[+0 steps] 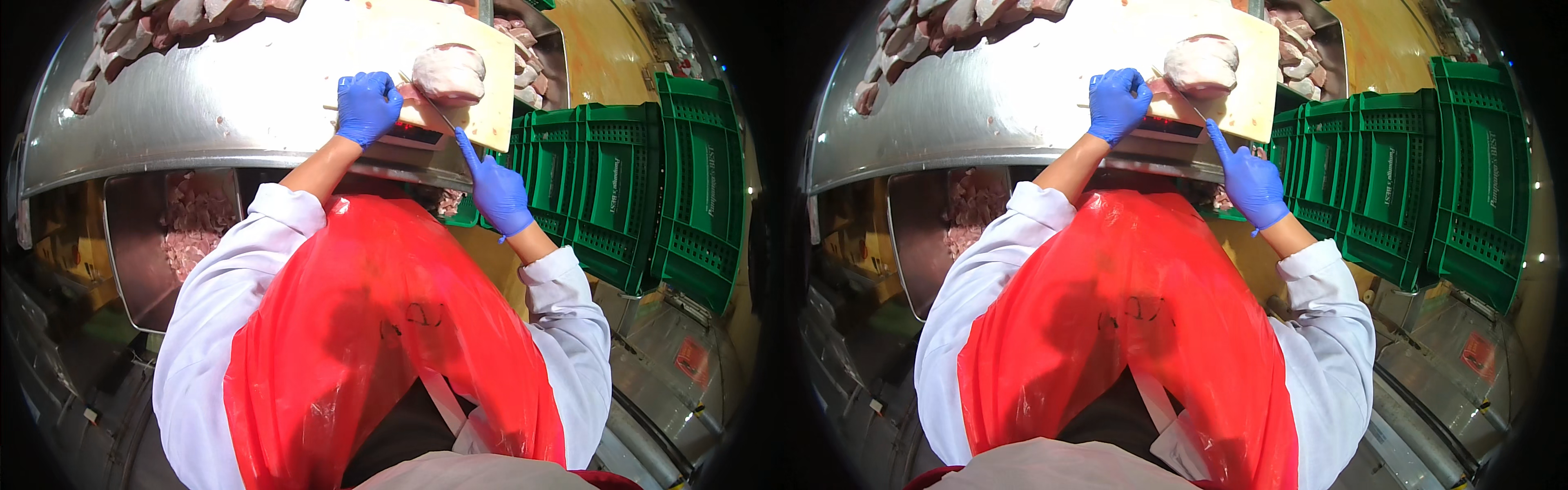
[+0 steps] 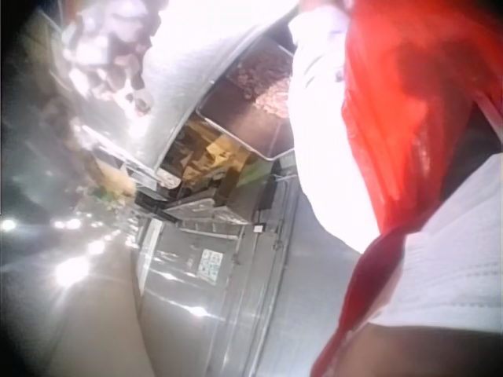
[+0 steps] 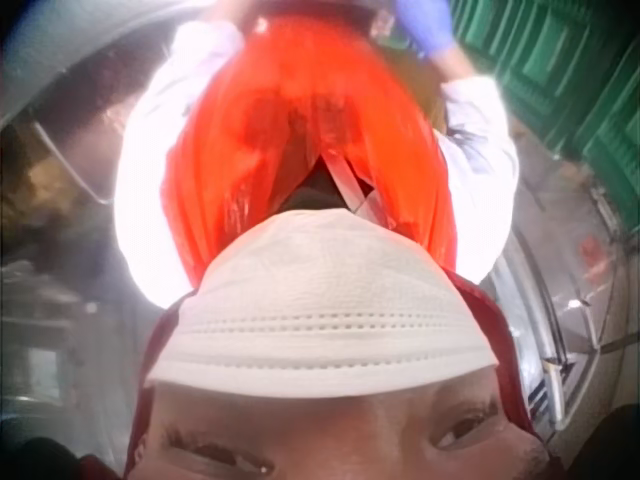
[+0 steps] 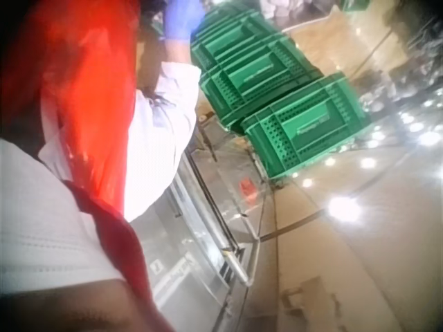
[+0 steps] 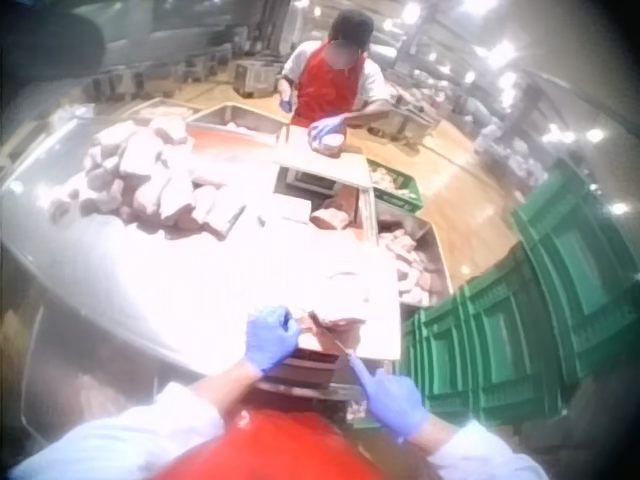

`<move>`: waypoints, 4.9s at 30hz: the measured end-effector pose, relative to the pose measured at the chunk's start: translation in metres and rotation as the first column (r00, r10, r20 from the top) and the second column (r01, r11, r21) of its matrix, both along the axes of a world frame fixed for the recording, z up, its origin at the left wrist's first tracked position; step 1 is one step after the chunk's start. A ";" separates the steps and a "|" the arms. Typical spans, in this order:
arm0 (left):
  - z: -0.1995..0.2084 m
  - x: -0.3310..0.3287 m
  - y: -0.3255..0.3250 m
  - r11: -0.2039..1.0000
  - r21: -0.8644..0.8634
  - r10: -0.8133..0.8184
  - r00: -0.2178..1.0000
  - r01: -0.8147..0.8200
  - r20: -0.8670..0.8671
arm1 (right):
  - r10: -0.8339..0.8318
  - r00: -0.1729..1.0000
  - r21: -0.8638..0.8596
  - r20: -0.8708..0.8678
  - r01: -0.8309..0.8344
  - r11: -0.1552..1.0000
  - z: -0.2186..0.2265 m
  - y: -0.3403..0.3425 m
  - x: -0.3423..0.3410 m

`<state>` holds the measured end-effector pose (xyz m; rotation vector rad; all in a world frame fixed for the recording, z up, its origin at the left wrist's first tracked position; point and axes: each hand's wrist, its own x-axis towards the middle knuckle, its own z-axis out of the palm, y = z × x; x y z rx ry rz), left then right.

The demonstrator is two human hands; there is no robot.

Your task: The person cuts large pieces of raw meat into smaller portions using a knife on a cutting board. They trim fat and separate pieces, placing the cut portions into a green crate. The process is repeated continuously throughout the clip.

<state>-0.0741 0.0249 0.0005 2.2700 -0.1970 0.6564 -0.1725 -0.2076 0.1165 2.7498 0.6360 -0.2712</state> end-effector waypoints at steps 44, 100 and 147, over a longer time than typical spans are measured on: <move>0.124 0.014 -0.114 0.771 0.590 -0.147 0.968 0.240 -0.202 | -0.629 0.607 0.868 -0.486 0.421 -0.263 -0.099 -0.167 -0.179; 0.117 0.105 -0.096 0.415 0.575 -0.678 0.661 0.705 -0.322 | -0.808 0.585 0.534 -0.064 0.704 0.467 -0.131 -0.183 -0.006; 0.091 0.114 -0.074 0.790 0.427 -0.340 0.893 0.441 -0.294 | -0.486 0.789 0.700 -0.376 0.586 0.408 -0.057 0.006 0.117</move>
